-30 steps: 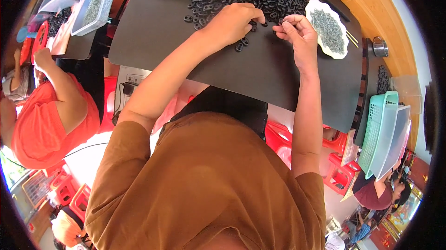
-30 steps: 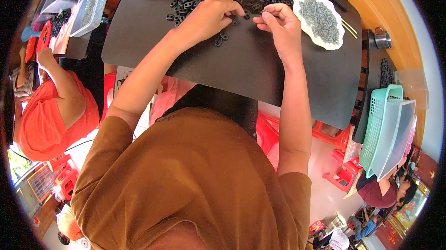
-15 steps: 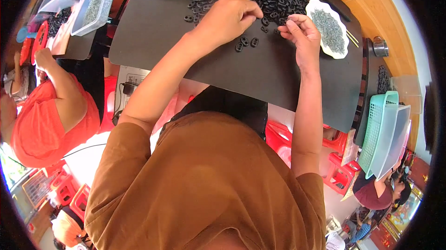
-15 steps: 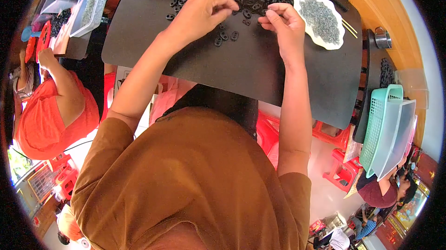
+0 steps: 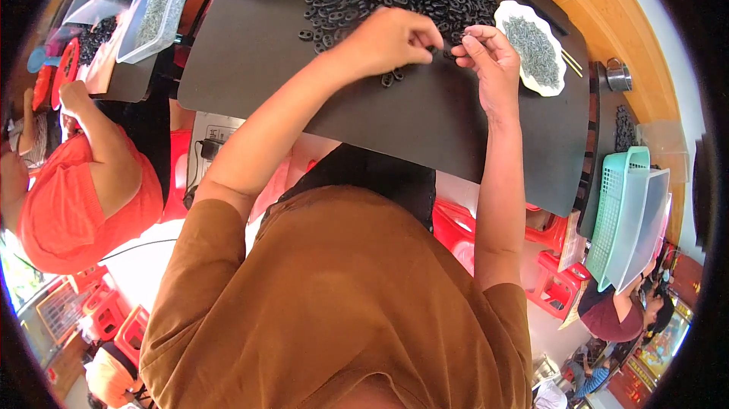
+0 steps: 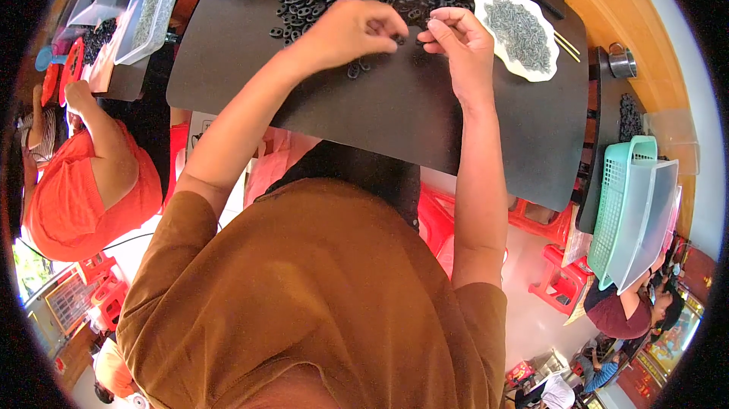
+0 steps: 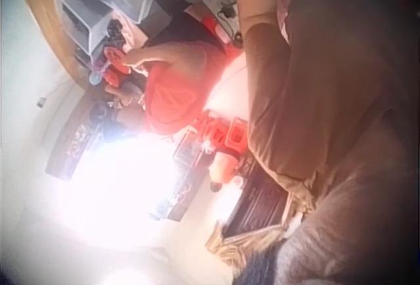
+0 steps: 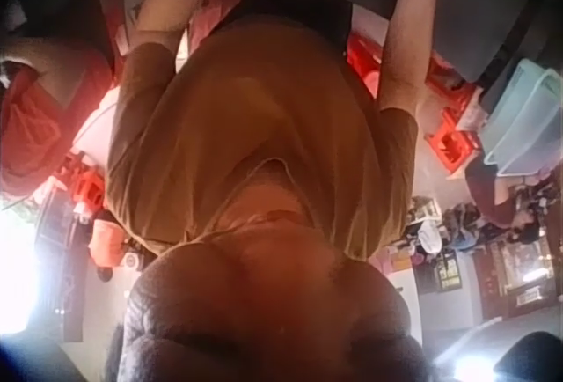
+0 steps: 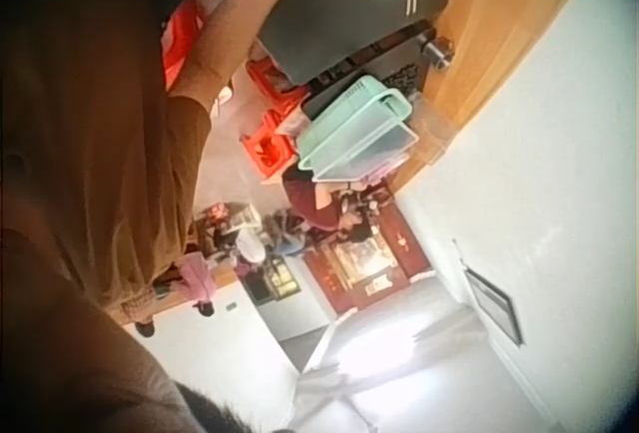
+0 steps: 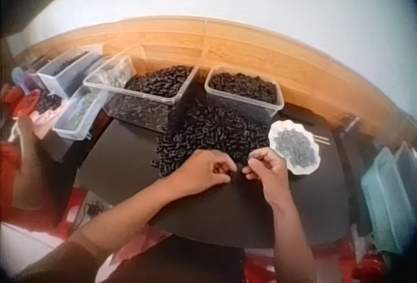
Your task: The person assembles small plastic components by hand, taking plastic pieces from the table, picking up metal pins from a plate, and inserting the pins into the plastic pieces.
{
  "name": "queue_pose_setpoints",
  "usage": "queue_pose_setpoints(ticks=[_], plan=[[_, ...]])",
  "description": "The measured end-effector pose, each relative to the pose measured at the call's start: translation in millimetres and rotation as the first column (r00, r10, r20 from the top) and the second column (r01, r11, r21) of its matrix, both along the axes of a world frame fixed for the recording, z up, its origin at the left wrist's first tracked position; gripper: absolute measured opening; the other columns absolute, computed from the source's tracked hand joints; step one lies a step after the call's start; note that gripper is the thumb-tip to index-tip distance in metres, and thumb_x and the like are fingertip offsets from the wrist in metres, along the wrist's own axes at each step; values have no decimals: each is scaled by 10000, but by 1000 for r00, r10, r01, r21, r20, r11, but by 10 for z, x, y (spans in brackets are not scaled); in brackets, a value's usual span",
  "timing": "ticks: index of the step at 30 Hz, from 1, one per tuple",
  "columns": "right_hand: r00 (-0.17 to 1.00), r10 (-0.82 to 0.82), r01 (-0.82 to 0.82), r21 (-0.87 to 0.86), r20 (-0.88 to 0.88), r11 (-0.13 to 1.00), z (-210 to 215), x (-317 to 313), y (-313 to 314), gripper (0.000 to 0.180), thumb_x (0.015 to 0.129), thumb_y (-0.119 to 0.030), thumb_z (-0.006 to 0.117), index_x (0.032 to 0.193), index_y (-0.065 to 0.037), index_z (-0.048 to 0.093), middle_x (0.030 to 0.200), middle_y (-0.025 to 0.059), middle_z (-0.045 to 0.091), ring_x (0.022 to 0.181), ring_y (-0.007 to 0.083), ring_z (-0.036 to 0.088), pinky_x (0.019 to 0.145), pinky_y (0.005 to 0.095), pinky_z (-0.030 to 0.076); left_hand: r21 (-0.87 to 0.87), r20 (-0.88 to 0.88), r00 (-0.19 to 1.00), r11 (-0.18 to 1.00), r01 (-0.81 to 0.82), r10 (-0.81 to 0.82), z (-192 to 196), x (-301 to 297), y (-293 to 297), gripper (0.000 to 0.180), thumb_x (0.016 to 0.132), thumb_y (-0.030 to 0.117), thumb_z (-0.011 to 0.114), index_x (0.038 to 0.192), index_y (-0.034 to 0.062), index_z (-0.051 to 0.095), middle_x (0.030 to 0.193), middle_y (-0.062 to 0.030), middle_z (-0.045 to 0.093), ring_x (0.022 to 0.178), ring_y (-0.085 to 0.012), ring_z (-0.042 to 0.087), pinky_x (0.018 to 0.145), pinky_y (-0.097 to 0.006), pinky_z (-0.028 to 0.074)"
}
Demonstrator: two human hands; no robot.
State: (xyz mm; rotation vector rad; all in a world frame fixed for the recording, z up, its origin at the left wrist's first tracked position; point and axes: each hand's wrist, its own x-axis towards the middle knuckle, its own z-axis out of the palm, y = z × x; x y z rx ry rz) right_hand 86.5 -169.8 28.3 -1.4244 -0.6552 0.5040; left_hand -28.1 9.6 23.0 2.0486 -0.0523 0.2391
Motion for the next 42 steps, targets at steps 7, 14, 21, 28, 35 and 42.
queue_pose_setpoints(ticks=[7,14,21,28,35,42], plan=[[993,115,-115,1,10,993,-11,-111,78,134,863,-21,645,991,-1,613,861,61,656,728,134,659,632,227,538,-730,-86,996,682,-52,-16,-76,-21,71,307,826,78,715,1116,42,622,989,-39,656,890,-127,637,818,-260,514],[989,141,-140,-9,34,990,28,-186,138,152,856,-11,650,996,9,596,868,76,664,741,140,668,637,230,545,-871,-83,993,490,-30,-87,-124,-37,84,331,831,84,712,1146,49,617,1010,-45,658,927,-131,633,854,-273,521],[992,119,-119,-9,41,993,31,-214,129,169,851,-9,658,999,1,576,858,76,659,743,140,666,631,226,538,-830,-91,994,557,-42,-60,-134,-44,66,322,837,73,701,1149,48,625,995,-45,664,901,-117,631,840,-264,519],[991,109,-104,-63,84,993,40,-236,136,169,842,-5,663,984,-8,571,845,66,656,727,129,657,621,223,520,-797,-89,996,601,-59,-19,-157,-47,57,294,823,76,714,1110,42,658,970,-30,652,830,-68,587,687,-203,458],[982,102,-86,-109,156,990,25,-228,140,171,826,0,670,968,-10,574,823,61,662,709,116,655,609,220,509,-733,-66,998,677,-58,15,-159,-43,37,284,807,70,724,1079,16,666,990,-55,665,886,-116,616,806,-240,493],[977,108,-84,-131,182,988,4,-235,136,168,821,14,671,956,-7,572,811,60,663,713,115,659,621,224,520,-631,-12,1000,776,-21,18,-176,-32,40,237,805,62,720,1033,8,686,947,-59,686,874,-105,628,820,-255,499]])
